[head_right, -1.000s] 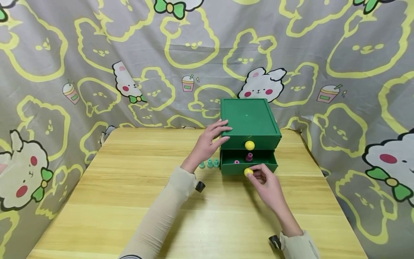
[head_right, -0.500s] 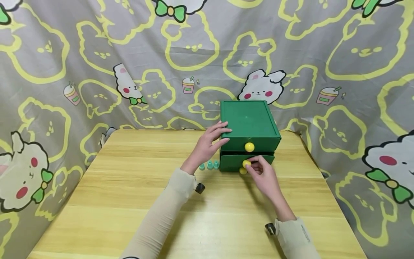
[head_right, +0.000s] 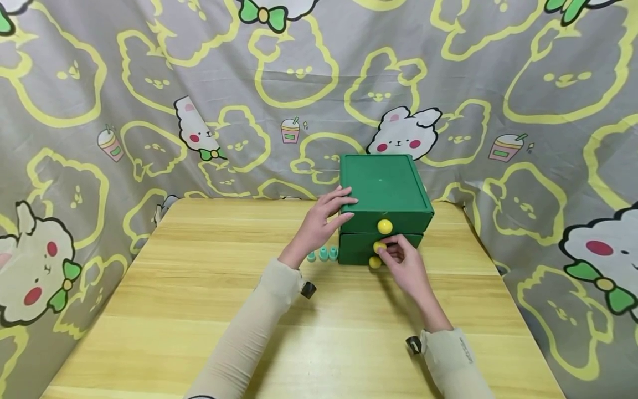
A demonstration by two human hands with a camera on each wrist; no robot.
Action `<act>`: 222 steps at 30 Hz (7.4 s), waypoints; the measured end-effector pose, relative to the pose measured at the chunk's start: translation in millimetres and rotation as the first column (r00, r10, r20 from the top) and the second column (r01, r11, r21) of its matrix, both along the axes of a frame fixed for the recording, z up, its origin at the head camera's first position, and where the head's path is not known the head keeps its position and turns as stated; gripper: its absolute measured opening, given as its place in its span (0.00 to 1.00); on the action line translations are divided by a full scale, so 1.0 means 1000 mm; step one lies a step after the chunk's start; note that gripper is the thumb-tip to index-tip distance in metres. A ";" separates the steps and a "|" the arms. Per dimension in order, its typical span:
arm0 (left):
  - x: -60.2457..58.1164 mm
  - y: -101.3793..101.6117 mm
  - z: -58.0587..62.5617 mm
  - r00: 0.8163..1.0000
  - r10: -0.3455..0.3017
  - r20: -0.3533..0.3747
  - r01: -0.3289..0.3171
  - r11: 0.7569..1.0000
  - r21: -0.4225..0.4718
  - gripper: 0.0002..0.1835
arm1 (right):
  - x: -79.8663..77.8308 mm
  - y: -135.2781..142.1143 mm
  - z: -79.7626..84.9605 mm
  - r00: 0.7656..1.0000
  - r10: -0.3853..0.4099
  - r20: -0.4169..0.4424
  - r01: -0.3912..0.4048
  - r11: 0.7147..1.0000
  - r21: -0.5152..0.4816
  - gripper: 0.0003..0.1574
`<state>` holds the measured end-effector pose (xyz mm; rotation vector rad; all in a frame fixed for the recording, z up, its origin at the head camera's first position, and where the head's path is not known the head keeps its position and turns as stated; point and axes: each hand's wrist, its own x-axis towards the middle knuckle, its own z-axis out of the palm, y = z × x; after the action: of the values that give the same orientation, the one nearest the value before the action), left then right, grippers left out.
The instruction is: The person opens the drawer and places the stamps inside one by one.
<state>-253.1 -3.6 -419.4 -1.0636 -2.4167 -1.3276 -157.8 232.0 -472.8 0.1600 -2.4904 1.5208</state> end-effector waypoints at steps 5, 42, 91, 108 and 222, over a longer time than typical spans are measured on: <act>0.000 -0.001 0.001 1.000 0.002 -0.008 -0.002 1.000 0.003 0.19 | 0.002 -0.007 0.012 1.000 0.000 0.005 0.000 1.000 -0.017 0.16; 0.000 0.000 -0.003 1.000 0.005 -0.005 -0.005 1.000 0.024 0.18 | 0.006 0.000 -0.035 0.973 0.047 0.227 -0.065 0.995 0.071 0.24; -0.001 0.001 -0.005 0.999 0.028 -0.023 -0.028 0.999 0.034 0.18 | 0.016 0.001 -0.033 0.965 0.036 0.258 -0.061 0.994 0.091 0.11; -0.001 0.000 -0.008 1.000 0.019 -0.019 -0.018 0.999 0.031 0.18 | 0.023 0.000 -0.033 0.966 0.036 0.254 -0.065 0.992 0.109 0.11; -0.010 -0.084 -0.104 0.886 0.199 0.420 -0.118 0.970 -0.210 0.08 | 0.052 0.002 -0.031 0.954 0.034 0.298 -0.076 0.988 0.132 0.08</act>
<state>-263.0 -87.4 -523.6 -0.6249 -2.9243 -1.4404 -105.8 233.9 -503.3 0.0260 -2.8529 1.4819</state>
